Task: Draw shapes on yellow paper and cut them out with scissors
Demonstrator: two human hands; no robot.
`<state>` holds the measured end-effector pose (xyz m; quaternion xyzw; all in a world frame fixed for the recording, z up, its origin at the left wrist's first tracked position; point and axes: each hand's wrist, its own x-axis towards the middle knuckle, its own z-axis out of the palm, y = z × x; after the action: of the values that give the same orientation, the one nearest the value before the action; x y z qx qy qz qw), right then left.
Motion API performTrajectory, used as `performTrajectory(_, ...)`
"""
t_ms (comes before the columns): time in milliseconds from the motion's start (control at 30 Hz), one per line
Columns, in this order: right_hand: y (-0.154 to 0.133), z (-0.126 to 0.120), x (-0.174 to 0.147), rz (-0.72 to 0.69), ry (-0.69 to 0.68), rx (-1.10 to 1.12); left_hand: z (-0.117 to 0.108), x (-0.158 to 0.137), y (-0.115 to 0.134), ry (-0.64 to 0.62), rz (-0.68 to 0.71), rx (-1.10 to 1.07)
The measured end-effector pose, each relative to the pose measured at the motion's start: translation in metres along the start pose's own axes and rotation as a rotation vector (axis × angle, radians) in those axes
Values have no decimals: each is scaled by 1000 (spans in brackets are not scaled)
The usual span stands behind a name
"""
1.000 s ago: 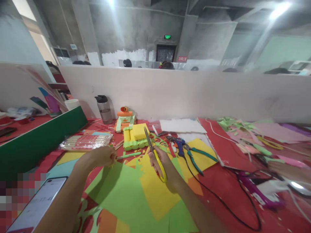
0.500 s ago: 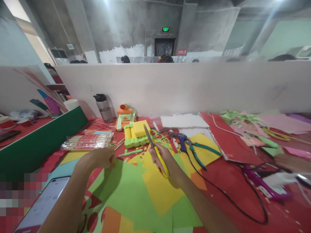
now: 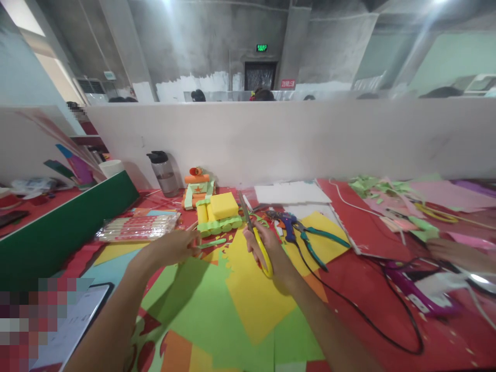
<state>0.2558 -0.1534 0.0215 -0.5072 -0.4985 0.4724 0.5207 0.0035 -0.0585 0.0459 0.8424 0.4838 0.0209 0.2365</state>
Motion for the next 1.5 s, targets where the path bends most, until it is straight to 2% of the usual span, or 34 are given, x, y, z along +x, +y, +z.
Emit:
performTrajectory(200, 6, -9, 9, -85, 82, -58, 47, 17, 24, 175, 342, -140)
performTrajectory(233, 7, -11, 10, -97, 86, -76, 54, 19, 27, 171, 370, -135)
performTrajectory(300, 8, -14, 11, -119, 96, -105, 67, 23, 32, 186, 354, -117)
performTrajectory(433, 4, -20, 11, -150, 127, -152, 81, 29, 36, 122, 237, -175)
performTrajectory(567, -1, -24, 11, -176, 117, -200, 82, 30, 38, 68, 184, -232)
performTrajectory(700, 0, -30, 14, -230, 130, -230, 80, 27, 42, 76, 212, -235)
performTrajectory(900, 5, -37, 18, -272, 166, -401, 80, 26, 50, 108, 231, -202)
performTrajectory(1033, 9, -40, 20, -279, 169, -478, 78, 27, 52, 128, 281, -265)
performTrajectory(1233, 14, -43, 22, -273, 183, -527, 71, 27, 52, 115, 362, -496)
performTrajectory(1500, 12, -46, 22, -268, 188, -597, 76, 29, 52, 198, 422, -536)
